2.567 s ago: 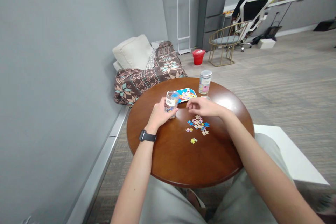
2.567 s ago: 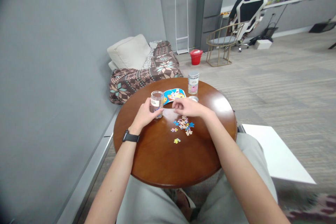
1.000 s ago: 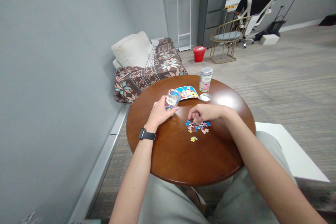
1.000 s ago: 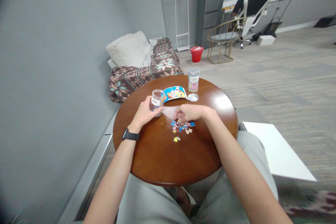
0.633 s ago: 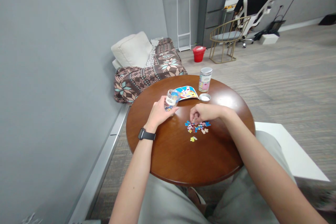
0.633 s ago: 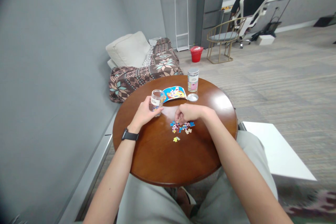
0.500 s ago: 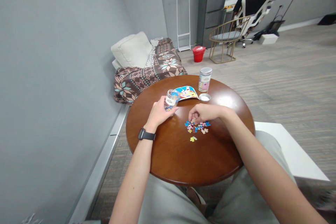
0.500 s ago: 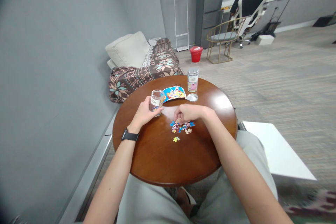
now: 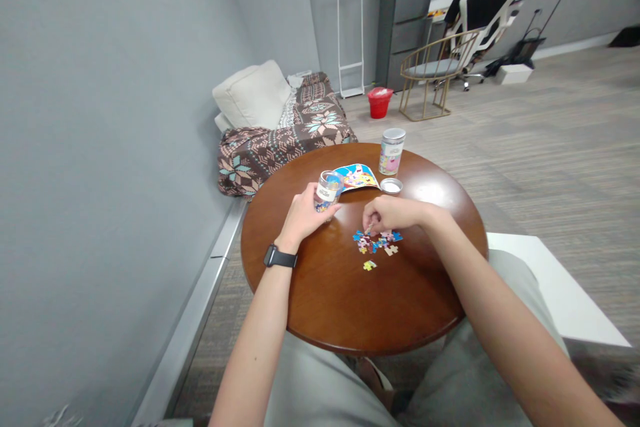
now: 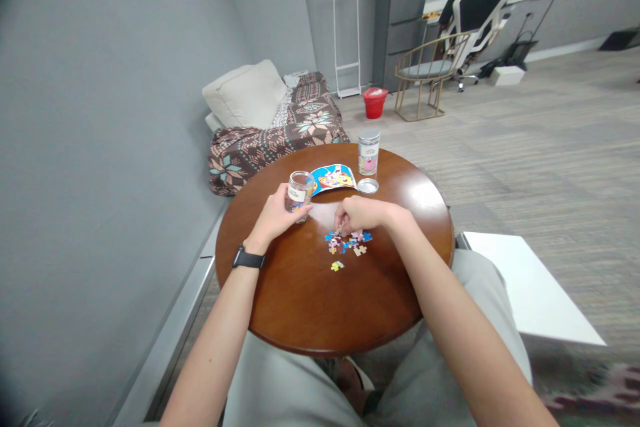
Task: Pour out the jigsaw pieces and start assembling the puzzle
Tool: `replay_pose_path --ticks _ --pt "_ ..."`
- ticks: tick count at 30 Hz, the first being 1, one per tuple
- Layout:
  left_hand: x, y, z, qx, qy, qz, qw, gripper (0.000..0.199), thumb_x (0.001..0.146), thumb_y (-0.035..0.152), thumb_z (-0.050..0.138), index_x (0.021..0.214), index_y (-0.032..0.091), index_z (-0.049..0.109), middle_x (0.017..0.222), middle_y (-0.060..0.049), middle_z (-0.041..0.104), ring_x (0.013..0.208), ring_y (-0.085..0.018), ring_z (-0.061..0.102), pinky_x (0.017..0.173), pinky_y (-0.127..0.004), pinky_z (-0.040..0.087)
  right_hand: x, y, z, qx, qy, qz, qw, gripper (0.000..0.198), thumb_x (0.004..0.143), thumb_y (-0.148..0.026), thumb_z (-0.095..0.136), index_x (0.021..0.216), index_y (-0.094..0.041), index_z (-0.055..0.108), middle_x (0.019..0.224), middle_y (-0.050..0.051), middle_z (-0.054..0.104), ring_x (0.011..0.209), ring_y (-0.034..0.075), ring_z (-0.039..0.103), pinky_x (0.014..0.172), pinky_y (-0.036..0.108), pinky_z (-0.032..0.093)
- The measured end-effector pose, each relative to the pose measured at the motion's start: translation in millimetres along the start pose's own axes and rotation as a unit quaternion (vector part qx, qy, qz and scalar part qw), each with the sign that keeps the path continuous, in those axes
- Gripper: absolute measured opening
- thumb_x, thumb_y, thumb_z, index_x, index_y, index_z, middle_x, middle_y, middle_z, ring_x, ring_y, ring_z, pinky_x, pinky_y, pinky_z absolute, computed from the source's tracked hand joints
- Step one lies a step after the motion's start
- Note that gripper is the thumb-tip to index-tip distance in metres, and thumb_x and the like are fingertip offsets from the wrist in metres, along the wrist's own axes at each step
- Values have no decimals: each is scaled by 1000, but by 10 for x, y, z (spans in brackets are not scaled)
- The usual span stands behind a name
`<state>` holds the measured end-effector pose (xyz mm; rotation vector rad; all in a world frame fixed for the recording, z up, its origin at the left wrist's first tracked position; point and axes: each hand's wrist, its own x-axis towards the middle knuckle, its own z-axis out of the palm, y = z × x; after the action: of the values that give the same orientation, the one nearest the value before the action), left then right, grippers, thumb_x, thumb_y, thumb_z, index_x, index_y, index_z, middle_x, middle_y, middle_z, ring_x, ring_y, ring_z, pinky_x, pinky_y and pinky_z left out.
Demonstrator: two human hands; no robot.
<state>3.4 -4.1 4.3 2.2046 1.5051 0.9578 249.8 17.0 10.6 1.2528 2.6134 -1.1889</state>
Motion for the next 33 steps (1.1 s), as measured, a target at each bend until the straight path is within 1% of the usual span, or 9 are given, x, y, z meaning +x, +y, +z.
replay_pose_path --ticks 7,12,16,19,26,28,30,32,33 --pt "4 4 -2 -4 -4 -6 1000 40 79 44 75 104 23 53 101 -6 73 93 -25 70 80 -34 52 -42 -104 -10 -41 9 1 999 25 69 -24 70 92 -17 75 77 3 73 66 15 62 61 23 44" --pt "-2 22 -9 -1 -4 -5 1000 38 80 44 75 103 23 53 101 -6 73 92 -25 70 81 -34 52 -30 -92 -3 -9 -14 17 1000 22 71 -23 67 89 -16 76 77 3 74 65 15 64 58 23 44" --pt "-4 14 -7 -3 -2 -3 1000 39 80 44 75 104 23 53 101 -6 73 92 -25 70 80 -35 52 -10 -44 4 -5 -12 -17 1000 22 69 -19 66 88 -15 77 87 6 76 74 17 68 63 22 47" --pt "-2 7 -5 -4 -3 -2 1000 39 80 44 75 104 23 53 100 -6 73 91 -25 70 80 -35 52 -7 -9 8 0 -5 -42 999 25 69 -15 62 87 -16 78 93 6 76 76 17 69 64 21 49" --pt "3 7 -1 -6 -3 -4 1000 39 79 44 75 104 22 53 101 -6 73 91 -25 70 79 -34 51 -27 -34 0 -12 -6 -39 999 26 70 -15 62 90 -18 79 82 2 76 70 16 66 63 22 47" --pt "3 3 0 -5 -2 -3 1000 39 79 44 75 104 22 53 100 -5 73 90 -25 70 78 -34 51 -32 -55 -1 -11 10 -53 998 23 71 -14 62 87 -18 78 78 2 75 67 15 65 63 23 47" --pt "5 -3 0 -3 -1 -1 1000 40 79 44 76 103 22 53 99 -4 73 90 -25 70 77 -33 50 -34 -77 -6 9 41 -90 995 19 72 -15 63 84 -17 78 77 2 74 67 15 64 64 24 47" --pt "9 -7 -1 -1 1 0 1000 41 79 45 76 103 22 53 98 -4 73 89 -25 69 77 -33 50 -32 -103 -18 46 105 -162 980 14 74 -17 64 80 -17 77 81 4 74 73 16 66 68 25 49" --pt "10 -6 -3 0 2 3 1000 41 79 45 76 104 22 54 99 -4 73 90 -25 69 78 -34 50 -30 -118 -27 65 157 -202 964 12 75 -18 64 79 -18 76 82 4 73 75 17 66 70 26 50"
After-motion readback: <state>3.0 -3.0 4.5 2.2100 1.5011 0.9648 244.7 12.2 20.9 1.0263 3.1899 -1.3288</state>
